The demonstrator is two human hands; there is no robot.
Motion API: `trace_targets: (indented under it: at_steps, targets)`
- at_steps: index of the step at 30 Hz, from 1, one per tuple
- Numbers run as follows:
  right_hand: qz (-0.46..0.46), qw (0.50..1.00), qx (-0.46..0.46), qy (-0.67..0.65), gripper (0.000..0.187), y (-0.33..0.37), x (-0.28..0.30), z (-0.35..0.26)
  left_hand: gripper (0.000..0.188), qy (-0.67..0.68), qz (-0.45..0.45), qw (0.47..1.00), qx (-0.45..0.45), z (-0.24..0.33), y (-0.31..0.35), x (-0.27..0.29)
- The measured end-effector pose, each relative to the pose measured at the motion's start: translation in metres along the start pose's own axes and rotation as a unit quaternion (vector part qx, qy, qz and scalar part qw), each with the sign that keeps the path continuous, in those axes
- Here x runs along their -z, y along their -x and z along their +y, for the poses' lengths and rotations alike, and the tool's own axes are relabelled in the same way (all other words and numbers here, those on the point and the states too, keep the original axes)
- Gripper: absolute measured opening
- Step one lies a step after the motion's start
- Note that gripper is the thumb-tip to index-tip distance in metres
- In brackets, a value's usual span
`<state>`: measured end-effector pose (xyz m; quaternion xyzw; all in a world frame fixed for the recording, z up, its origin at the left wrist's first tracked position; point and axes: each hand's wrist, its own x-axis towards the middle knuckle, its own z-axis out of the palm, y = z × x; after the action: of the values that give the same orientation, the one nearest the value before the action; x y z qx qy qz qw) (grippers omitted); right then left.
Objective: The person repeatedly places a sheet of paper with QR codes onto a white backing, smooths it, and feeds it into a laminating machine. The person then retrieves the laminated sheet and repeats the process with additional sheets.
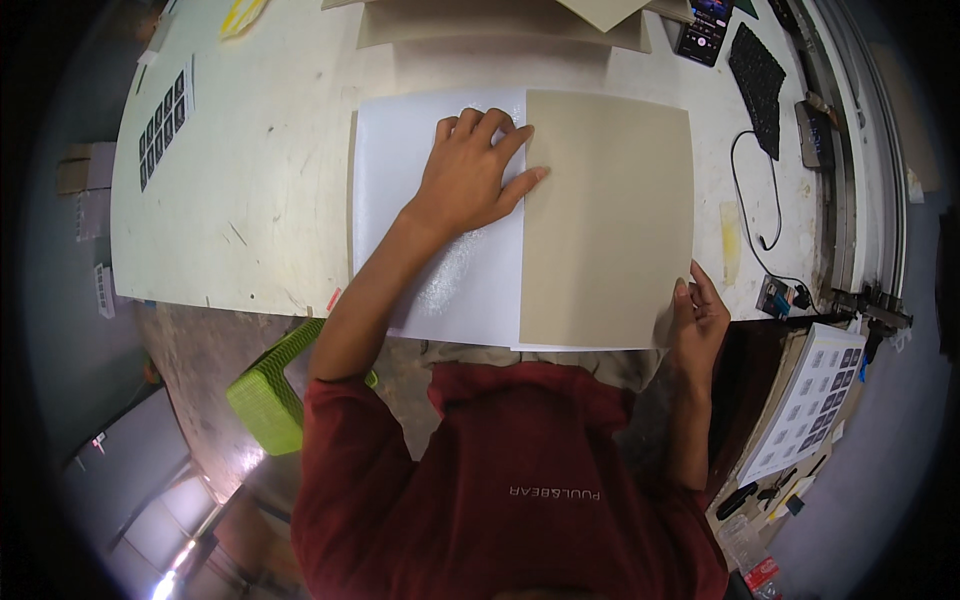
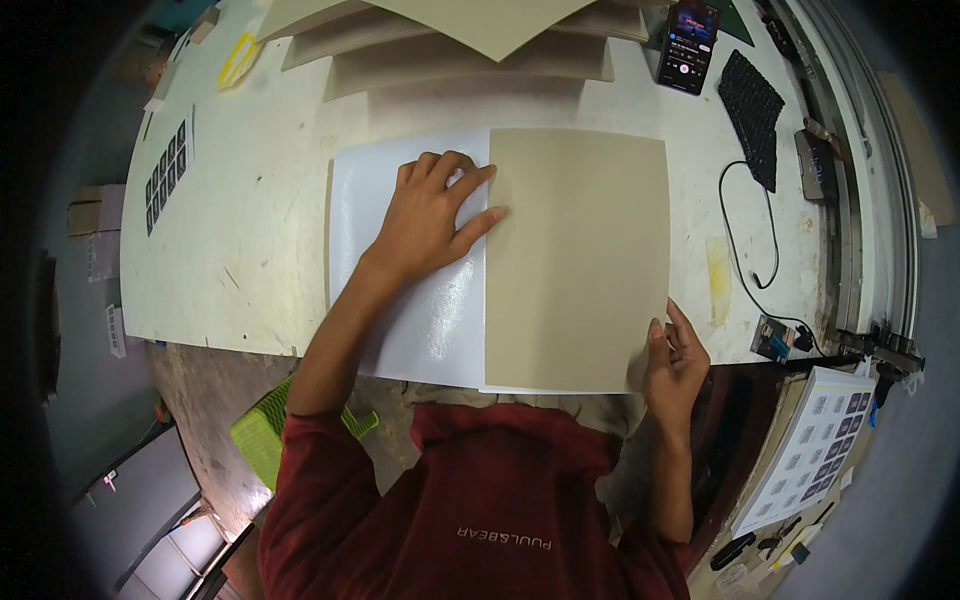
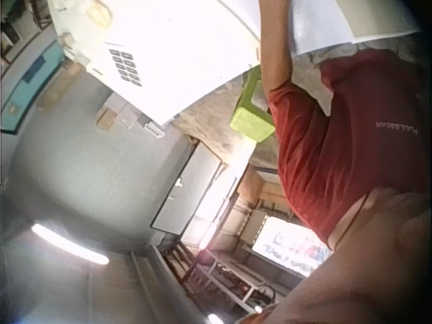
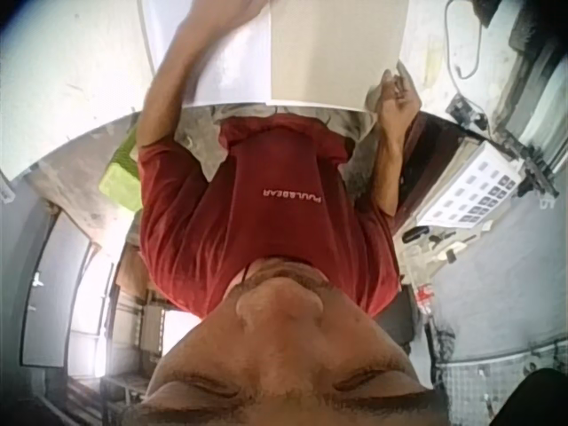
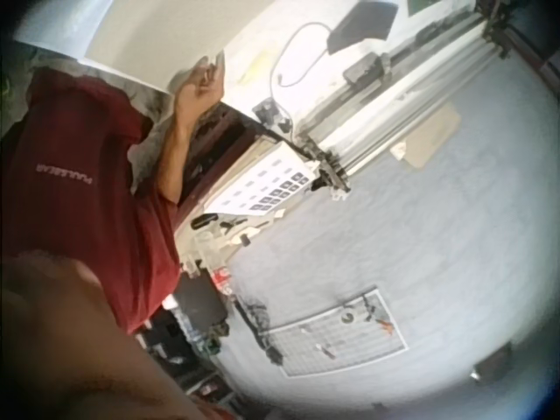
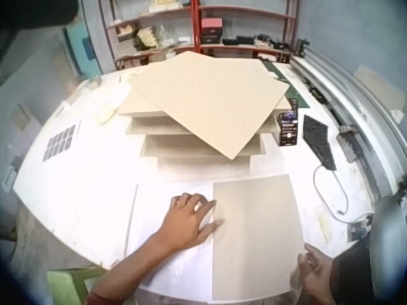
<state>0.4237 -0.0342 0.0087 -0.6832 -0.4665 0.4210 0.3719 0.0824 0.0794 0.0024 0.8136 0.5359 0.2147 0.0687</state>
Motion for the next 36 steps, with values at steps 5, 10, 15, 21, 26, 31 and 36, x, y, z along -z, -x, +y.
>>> trace_targets:
  at_steps: [5, 10, 15, 21, 26, 31, 36]
  targets:
    - [0.02, 1.0, 0.009, 0.011, 0.041, 0.0, -0.006, -0.005, 0.093, -0.018, -0.044, 0.999, -0.01, 0.004, 0.0, 0.009]
    - [0.017, 1.0, 0.006, 0.018, 0.041, 0.0, -0.004, -0.001, 0.111, -0.04, -0.076, 0.996, -0.001, 0.005, 0.001, 0.01]
    - [0.097, 0.969, 0.049, 0.221, 0.032, 0.014, -0.016, -0.029, 0.109, -0.068, -0.103, 0.992, 0.018, 0.014, -0.003, 0.013]
    - [0.026, 0.892, 0.343, 0.292, 0.032, 0.031, -0.046, -0.047, 0.106, -0.077, -0.127, 0.988, 0.038, 0.02, -0.002, 0.015]
    - [-0.096, 0.843, 0.371, 0.377, 0.043, 0.041, -0.07, -0.042, 0.09, -0.045, 0.023, 0.998, -0.048, 0.039, 0.033, 0.026]
    - [-0.132, 0.841, 0.378, 0.365, 0.044, 0.034, -0.063, -0.035, 0.086, 0.032, -0.032, 0.999, 0.006, 0.063, 0.145, 0.056]
    - [-0.139, 0.843, 0.382, 0.354, 0.042, 0.033, -0.057, -0.036, 0.093, -0.166, 0.115, 0.974, 0.105, 0.056, 0.239, 0.041]
